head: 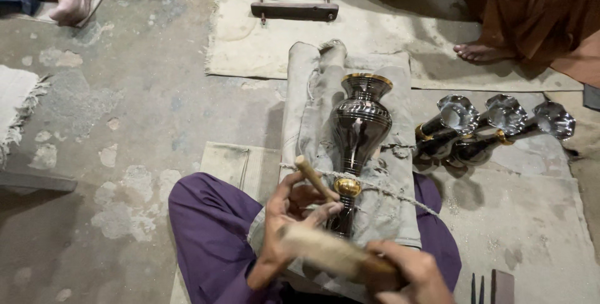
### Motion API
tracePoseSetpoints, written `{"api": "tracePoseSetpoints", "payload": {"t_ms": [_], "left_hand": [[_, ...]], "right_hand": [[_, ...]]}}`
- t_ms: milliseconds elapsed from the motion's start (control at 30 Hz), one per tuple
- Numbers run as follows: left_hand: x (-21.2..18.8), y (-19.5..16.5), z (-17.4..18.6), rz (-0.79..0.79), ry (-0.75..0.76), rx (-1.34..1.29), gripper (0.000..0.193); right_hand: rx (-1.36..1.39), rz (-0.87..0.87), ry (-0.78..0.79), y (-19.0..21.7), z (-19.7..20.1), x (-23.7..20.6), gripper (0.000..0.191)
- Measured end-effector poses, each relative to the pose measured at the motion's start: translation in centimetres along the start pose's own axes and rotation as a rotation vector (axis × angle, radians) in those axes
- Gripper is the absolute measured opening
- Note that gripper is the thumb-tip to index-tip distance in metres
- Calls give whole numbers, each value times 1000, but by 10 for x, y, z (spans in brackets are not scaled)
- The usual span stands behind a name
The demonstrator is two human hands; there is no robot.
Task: The person sits cross-legged on the floor holding a small punch against a dark metal vase resting on a cloth pad on their lap, and repeatedly strikes the punch with a wooden mallet to emboss decorative bands into the vase body, repositioning the punch around the gold collar as they work.
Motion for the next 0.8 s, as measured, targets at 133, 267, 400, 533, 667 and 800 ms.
{"api": "tracePoseSetpoints", "payload": {"t_ms": [133,267,400,533,667,800], "left_hand": [[15,-13,16,252,-89,473,54],[39,-35,4,104,149,692,56],[52,-36,-15,195,386,795,54],[58,-38,-32,151,579,852,52],[62,-35,-45,100,672,952,56],[64,-36,-53,17,704,1035,58]], "right_hand": [[-232,113,-63,15,-19,-9,36],[-549,108,-6,28,-40,1,33],[-604,237,-141,37,-37,11,28],[33,208,-242,19,11,-1,38],[476,-183,-604,-9,43,-26,31],[551,-49,-515,-22,28,-9,32]]}}
Point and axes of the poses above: each hand's wrist, its own x-axis towards the middle knuckle, its own z-axis out of the back of the hand, y = z × x, the point moved 5 cm from there along x, towards the middle knuckle, and after that the axes turned 9 degrees about z, right-handed, at the moved point
